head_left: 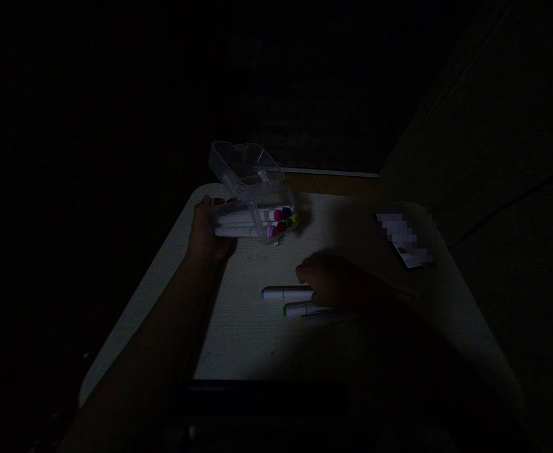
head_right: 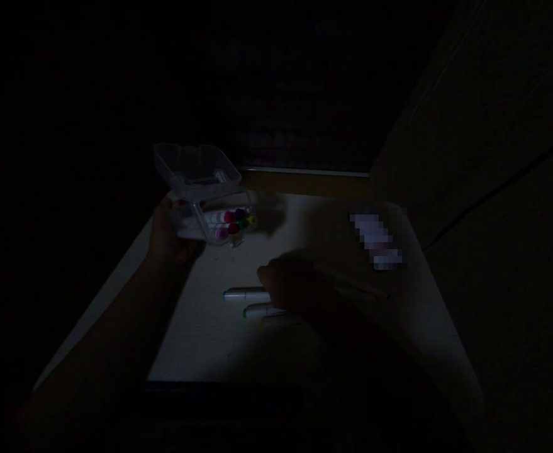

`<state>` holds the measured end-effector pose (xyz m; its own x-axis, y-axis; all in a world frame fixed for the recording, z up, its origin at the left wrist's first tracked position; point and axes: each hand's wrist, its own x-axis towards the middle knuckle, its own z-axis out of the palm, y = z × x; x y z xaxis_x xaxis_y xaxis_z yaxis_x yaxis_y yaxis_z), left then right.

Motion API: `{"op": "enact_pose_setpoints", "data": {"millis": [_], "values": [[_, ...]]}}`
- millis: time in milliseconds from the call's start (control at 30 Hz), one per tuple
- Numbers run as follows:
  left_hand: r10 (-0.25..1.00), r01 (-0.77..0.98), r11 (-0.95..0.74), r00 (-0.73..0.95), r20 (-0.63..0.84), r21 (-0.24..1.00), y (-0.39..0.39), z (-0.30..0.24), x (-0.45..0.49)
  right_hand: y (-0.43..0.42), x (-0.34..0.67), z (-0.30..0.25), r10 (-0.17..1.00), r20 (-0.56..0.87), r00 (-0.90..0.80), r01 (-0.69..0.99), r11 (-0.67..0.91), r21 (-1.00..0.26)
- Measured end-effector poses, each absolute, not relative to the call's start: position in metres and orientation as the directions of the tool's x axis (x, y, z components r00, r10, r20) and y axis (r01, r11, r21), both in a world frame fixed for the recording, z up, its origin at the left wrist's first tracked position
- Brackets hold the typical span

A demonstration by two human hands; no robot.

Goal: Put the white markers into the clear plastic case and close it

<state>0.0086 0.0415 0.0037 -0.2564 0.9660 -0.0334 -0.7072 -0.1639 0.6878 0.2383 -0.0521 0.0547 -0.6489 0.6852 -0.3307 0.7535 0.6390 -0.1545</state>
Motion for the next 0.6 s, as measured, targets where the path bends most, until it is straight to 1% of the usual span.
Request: {"op": "enact_pose_setpoints", "data": {"millis": [67,133,233,300,433,600], "values": [[0.963,-0.706,-0.18,-0.269,-0.024,0.685,0.042,0.002,0.008,-0.053,0.236,0.054,0.682,-0.308,-0.663,0.744,0.645,-0.173],[0.96,-0.714,-0.176,-0.278,-0.044,0.678,0.041,0.002,0.008,-0.057,0.234,0.055,0.663,-0.257,-0.704,0.711,0.663,-0.235],[0.958,-0.737,-0.179,-0.283,-0.057,0.652,0.04,0.004,0.008,-0.063,0.229,0.054,0.564,-0.205,-0.8,0.599,0.741,-0.303],[0.958,-0.746,-0.183,-0.283,-0.055,0.64,0.04,0.004,0.008,-0.066,0.225,0.05,0.523,-0.21,-0.826,0.564,0.776,-0.283],[0.968,-0.744,-0.145,-0.243,-0.062,0.653,0.041,0.003,0.008,-0.065,0.217,0.04,0.554,-0.215,-0.804,0.593,0.778,-0.21],[0.968,-0.731,-0.168,-0.25,-0.031,0.661,0.041,0.002,0.008,-0.063,0.213,0.038,0.555,-0.221,-0.802,0.595,0.774,-0.216]]}}
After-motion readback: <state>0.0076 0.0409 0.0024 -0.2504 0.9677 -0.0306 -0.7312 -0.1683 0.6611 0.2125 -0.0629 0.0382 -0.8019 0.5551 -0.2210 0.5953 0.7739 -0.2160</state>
